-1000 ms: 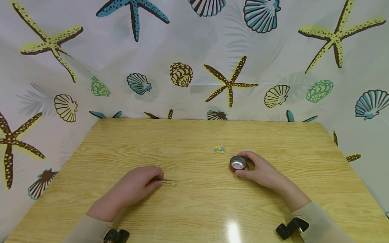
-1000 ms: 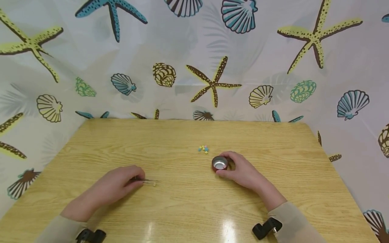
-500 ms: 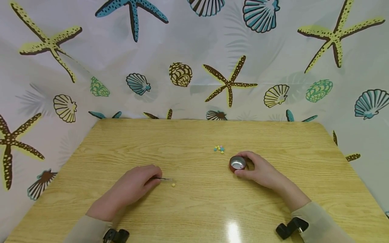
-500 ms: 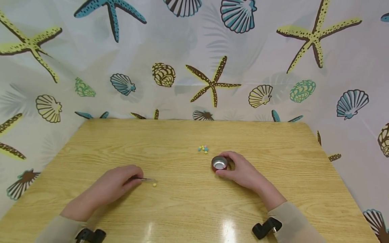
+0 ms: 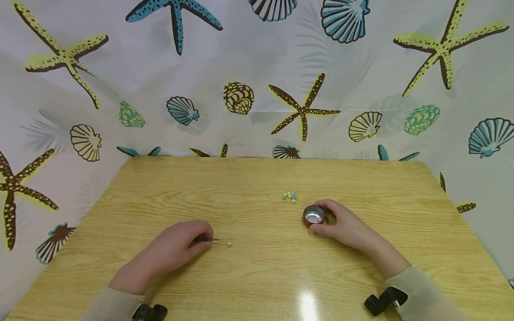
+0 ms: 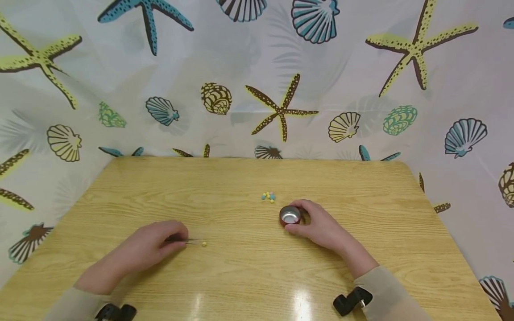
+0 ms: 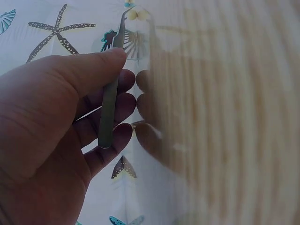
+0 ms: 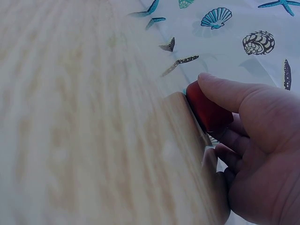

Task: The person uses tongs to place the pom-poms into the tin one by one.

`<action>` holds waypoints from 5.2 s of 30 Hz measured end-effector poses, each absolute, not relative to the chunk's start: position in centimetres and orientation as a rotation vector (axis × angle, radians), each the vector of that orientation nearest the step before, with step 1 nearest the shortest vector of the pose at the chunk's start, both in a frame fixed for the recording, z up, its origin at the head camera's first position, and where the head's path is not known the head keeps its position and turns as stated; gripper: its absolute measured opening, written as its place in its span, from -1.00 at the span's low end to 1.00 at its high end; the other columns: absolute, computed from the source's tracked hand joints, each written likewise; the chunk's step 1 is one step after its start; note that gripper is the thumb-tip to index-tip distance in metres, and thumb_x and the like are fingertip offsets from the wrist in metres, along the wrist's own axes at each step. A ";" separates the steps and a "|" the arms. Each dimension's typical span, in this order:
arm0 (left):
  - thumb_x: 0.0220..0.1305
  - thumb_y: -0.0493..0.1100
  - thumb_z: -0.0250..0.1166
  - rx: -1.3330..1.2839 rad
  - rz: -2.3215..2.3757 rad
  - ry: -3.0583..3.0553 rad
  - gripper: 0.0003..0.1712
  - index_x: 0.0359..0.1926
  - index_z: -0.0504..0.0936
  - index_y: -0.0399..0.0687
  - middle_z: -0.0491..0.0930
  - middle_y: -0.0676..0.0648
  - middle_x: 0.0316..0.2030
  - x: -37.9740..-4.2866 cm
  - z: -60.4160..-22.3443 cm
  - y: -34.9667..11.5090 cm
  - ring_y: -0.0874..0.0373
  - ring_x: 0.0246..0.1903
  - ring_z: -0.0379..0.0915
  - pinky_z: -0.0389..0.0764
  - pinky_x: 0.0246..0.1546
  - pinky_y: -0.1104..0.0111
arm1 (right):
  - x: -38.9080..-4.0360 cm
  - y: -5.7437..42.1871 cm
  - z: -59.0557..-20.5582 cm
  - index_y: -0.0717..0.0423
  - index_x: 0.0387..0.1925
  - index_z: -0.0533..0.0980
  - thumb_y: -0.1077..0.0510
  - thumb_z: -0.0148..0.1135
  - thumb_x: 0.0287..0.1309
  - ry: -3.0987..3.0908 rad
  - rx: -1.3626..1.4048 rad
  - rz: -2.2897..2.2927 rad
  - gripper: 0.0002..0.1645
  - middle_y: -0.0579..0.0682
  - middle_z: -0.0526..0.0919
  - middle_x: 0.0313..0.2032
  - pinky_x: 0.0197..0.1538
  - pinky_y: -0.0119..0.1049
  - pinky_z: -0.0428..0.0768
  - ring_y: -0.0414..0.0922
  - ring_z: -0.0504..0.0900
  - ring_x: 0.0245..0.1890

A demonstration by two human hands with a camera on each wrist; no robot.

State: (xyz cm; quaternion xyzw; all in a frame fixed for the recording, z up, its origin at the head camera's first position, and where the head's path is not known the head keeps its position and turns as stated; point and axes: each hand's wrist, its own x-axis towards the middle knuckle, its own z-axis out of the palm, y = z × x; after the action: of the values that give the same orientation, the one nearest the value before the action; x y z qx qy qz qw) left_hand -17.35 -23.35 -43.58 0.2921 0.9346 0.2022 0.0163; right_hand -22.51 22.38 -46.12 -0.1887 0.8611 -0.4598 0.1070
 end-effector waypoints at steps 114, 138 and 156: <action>0.59 -0.15 0.42 1.054 0.669 3.146 -0.94 -0.06 0.68 0.03 0.69 0.07 -0.18 -23.5 -41.4 -6.3 0.16 -0.30 0.54 0.63 -0.12 0.15 | -23.5 21.6 -46.1 0.05 0.41 0.55 -0.08 0.64 0.32 2.584 -0.423 -1.394 -0.25 0.08 0.65 0.30 0.50 0.22 0.36 0.11 0.53 0.38; 0.61 -0.12 0.41 1.074 0.547 3.136 -0.89 0.04 0.71 0.02 0.75 0.04 -0.10 -23.6 -42.9 -4.4 0.11 -0.25 0.63 0.68 -0.04 0.09 | -23.6 21.7 -46.3 0.05 0.40 0.55 -0.07 0.62 0.35 2.591 -0.468 -1.389 -0.28 0.05 0.65 0.30 0.51 0.21 0.34 0.10 0.52 0.39; 0.60 -0.13 0.42 0.776 0.609 3.268 -0.91 -0.05 0.71 -0.02 0.68 0.02 -0.23 -24.6 -43.1 -6.8 0.13 -0.37 0.57 0.64 -0.27 0.19 | -23.5 21.6 -46.5 0.08 0.43 0.52 -0.02 0.64 0.33 2.603 -0.446 -1.372 -0.24 0.10 0.63 0.32 0.51 0.21 0.35 0.14 0.50 0.41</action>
State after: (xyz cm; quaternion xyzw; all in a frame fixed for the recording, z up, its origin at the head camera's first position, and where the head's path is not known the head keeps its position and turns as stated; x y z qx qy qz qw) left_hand -24.61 -6.76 -43.07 0.2252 0.9485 0.1768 -0.1356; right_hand -23.52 21.60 -46.54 -0.1495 0.8716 -0.4596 0.0827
